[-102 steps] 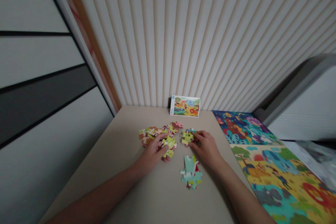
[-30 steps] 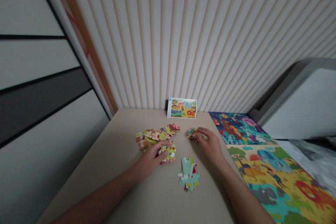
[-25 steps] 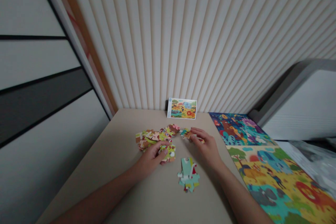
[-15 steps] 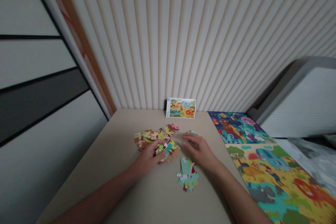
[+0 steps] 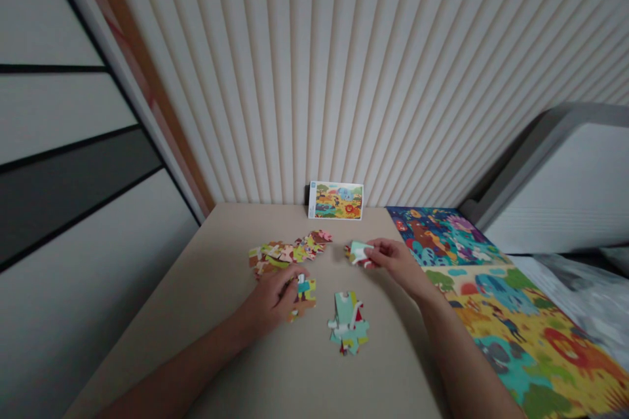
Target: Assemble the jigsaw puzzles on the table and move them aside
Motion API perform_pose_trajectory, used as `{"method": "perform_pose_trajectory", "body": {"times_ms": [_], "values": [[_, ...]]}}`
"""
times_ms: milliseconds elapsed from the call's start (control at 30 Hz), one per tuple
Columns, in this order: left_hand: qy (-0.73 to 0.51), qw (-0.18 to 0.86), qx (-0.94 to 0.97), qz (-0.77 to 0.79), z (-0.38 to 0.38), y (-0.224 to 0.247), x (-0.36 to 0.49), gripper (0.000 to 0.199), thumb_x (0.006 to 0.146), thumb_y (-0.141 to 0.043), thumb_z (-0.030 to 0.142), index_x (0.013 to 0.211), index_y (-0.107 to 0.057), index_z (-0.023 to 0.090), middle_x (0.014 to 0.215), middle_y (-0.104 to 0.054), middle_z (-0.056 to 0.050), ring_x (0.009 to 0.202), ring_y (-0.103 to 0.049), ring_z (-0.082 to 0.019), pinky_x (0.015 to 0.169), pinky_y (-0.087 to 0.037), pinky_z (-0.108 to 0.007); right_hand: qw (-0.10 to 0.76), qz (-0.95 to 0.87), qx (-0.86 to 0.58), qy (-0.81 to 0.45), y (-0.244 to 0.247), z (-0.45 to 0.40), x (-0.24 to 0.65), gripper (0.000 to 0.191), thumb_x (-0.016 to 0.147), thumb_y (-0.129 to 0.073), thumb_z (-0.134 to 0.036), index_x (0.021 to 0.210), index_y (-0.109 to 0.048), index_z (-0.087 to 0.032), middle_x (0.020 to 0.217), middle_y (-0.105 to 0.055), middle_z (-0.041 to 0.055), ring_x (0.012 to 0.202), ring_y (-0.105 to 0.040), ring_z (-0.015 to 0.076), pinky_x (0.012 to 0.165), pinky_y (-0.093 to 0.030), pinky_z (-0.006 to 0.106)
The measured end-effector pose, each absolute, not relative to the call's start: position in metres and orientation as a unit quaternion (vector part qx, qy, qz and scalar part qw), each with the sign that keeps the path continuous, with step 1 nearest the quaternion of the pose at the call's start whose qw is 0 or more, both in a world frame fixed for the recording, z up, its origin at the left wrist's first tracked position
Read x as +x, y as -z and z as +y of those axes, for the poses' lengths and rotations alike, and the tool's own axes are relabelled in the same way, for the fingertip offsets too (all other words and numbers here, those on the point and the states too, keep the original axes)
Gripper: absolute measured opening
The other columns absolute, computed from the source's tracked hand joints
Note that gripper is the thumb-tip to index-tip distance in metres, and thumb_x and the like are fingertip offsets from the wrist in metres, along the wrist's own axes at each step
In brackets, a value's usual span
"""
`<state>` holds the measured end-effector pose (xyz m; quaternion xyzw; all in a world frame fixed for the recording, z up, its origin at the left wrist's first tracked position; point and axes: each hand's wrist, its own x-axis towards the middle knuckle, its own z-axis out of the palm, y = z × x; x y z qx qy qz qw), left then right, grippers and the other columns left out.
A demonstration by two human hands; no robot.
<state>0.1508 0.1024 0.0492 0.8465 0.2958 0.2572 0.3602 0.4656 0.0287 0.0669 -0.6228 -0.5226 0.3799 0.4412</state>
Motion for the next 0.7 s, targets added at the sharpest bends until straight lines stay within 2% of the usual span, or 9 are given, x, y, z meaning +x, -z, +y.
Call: {"method": "perform_pose_trajectory", "body": {"times_ms": [67,133,200,300,400,467,567,700], "values": [[-0.260,0.339,0.858,0.284,0.104,-0.047,0.151,0.028,0.097,-0.043,0.031,0.106,-0.067,0.019,0.089,-0.071,-0.004,0.081,-0.063,-0.019,0.077,-0.047,-0.029,0.382,-0.560,-0.558,-0.478,-0.071,0.023,0.456,0.044,0.083,-0.071,-0.055,0.103,-0.075,-0.016,0.083,-0.075,0.0051,0.069,-0.065,0.0177,0.064,-0.050,0.028],[-0.261,0.328,0.863,0.281,0.105,-0.044,0.152,0.027,0.099,-0.042,0.031,0.104,-0.065,0.019,0.089,-0.071,-0.004,0.081,-0.064,-0.019,0.077,-0.046,-0.029,0.340,-0.599,-0.550,-0.472,-0.068,0.022,0.449,0.042,0.083,-0.072,-0.055,0.100,-0.077,-0.017,0.081,-0.074,0.0034,0.067,-0.063,0.0167,0.061,-0.047,0.026],[-0.257,0.323,0.867,0.280,0.106,-0.041,0.153,0.028,0.101,-0.040,0.032,0.103,-0.065,0.019,0.088,-0.070,-0.004,0.080,-0.064,-0.018,0.077,-0.046,-0.028,0.345,-0.617,-0.614,-0.352,-0.062,0.024,0.448,0.039,0.087,-0.067,-0.054,0.098,-0.078,-0.018,0.081,-0.074,0.0042,0.069,-0.062,0.0175,0.061,-0.046,0.027],[-0.245,0.328,0.868,0.281,0.105,-0.038,0.155,0.029,0.103,-0.040,0.035,0.101,-0.064,0.020,0.089,-0.071,-0.003,0.082,-0.065,-0.018,0.079,-0.046,-0.028,0.330,-0.593,-0.725,-0.114,-0.049,0.033,0.456,0.040,0.091,-0.061,-0.051,0.104,-0.079,-0.018,0.092,-0.073,0.0106,0.082,-0.064,0.0226,0.074,-0.047,0.031],[-0.247,0.335,0.864,0.282,0.105,-0.036,0.157,0.027,0.103,-0.042,0.036,0.100,-0.064,0.020,0.093,-0.072,-0.003,0.086,-0.066,-0.018,0.082,-0.047,-0.028,0.275,-0.592,-0.756,-0.045,-0.039,0.038,0.466,0.038,0.089,-0.065,-0.049,0.104,-0.078,-0.017,0.099,-0.071,0.0143,0.090,-0.064,0.0249,0.084,-0.047,0.034],[-0.250,0.334,0.863,0.285,0.105,-0.035,0.157,0.027,0.103,-0.043,0.037,0.101,-0.064,0.021,0.093,-0.072,-0.003,0.086,-0.066,-0.019,0.081,-0.047,-0.028,0.273,-0.593,-0.756,-0.050,-0.034,0.039,0.470,0.035,0.084,-0.070,-0.047,0.102,-0.077,-0.017,0.101,-0.071,0.0140,0.091,-0.064,0.0250,0.085,-0.047,0.034],[-0.245,0.330,0.863,0.293,0.106,-0.034,0.157,0.029,0.104,-0.040,0.037,0.105,-0.063,0.021,0.094,-0.072,-0.003,0.088,-0.067,-0.019,0.082,-0.047,-0.029,0.343,-0.556,-0.752,-0.087,-0.035,0.040,0.468,0.033,0.080,-0.074,-0.043,0.101,-0.073,-0.017,0.094,-0.072,0.0103,0.083,-0.065,0.0232,0.077,-0.047,0.032],[-0.245,0.329,0.864,0.293,0.106,-0.033,0.158,0.029,0.104,-0.039,0.038,0.105,-0.063,0.021,0.096,-0.072,-0.003,0.091,-0.067,-0.020,0.085,-0.046,-0.030,0.457,-0.512,-0.669,-0.287,-0.053,0.036,0.459,0.034,0.085,-0.068,-0.050,0.091,-0.068,-0.017,0.069,-0.067,0.0014,0.060,-0.057,0.0156,0.057,-0.041,0.026]]}}
